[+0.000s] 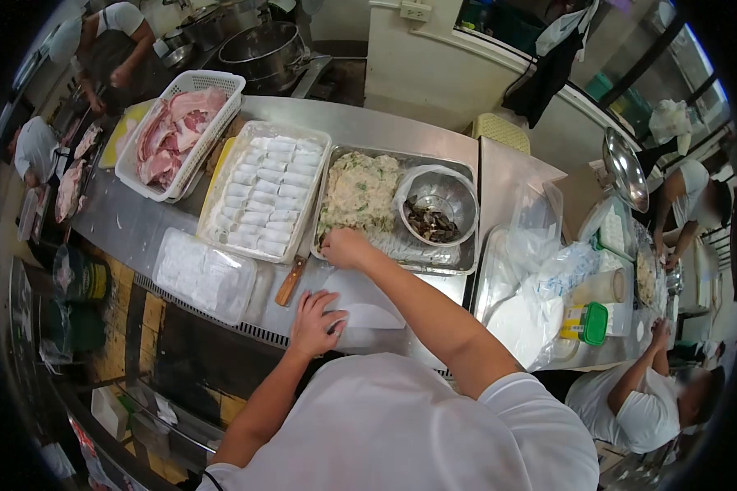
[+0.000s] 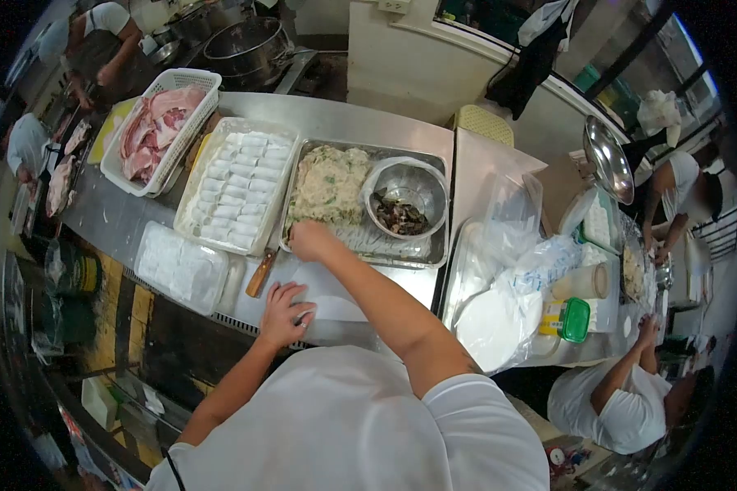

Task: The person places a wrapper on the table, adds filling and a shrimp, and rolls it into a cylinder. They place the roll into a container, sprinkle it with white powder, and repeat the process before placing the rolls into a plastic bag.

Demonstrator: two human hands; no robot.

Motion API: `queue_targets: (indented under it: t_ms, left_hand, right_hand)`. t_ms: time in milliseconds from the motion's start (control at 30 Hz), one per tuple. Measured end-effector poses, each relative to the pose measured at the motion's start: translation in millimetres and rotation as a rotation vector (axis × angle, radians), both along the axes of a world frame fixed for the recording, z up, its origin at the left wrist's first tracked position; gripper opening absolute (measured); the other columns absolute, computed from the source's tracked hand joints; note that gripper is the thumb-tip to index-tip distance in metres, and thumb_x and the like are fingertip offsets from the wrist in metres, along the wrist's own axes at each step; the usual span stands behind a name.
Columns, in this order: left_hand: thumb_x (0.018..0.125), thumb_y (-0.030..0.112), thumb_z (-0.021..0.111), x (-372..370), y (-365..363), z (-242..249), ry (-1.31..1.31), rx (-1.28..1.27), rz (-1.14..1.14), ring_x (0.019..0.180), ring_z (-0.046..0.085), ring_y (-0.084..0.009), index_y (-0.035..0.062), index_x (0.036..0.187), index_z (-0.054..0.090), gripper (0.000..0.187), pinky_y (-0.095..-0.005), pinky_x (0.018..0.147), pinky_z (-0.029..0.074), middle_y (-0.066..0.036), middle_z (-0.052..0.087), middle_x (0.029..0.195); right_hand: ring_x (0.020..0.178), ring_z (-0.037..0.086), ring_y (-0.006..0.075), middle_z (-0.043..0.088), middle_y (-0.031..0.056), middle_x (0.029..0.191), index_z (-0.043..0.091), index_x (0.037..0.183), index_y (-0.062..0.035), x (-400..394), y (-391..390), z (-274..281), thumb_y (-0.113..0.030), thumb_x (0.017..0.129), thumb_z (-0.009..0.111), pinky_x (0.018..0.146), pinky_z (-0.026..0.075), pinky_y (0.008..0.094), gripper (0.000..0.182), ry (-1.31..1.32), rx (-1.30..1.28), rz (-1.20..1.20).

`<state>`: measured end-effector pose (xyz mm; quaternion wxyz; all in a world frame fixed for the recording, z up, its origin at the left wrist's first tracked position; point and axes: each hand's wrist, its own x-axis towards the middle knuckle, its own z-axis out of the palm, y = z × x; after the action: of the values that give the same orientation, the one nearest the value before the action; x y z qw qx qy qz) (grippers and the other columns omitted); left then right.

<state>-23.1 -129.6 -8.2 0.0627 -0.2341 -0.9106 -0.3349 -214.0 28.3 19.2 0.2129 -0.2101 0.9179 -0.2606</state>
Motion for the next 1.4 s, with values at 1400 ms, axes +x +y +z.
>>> queue_targets:
  t_ms: [1400]
  left_hand:
    - [0.077, 0.022, 0.085, 4, -10, -10, 0.024, 0.121, 0.054, 0.130, 0.054, -0.0313, 0.0111, 0.096, 0.072, 0.026, -0.0581, 0.120, 0.032, -0.008, 0.062, 0.123]
  right_hand:
    - [0.100, 0.064, 0.0390, 0.066, 0.0180, 0.101, 0.074, 0.094, 0.0009, 193, 49, -2, -0.004, 0.084, 0.072, 0.088, 0.055, 0.0460, 0.011, 0.230, -0.242, -0.131]
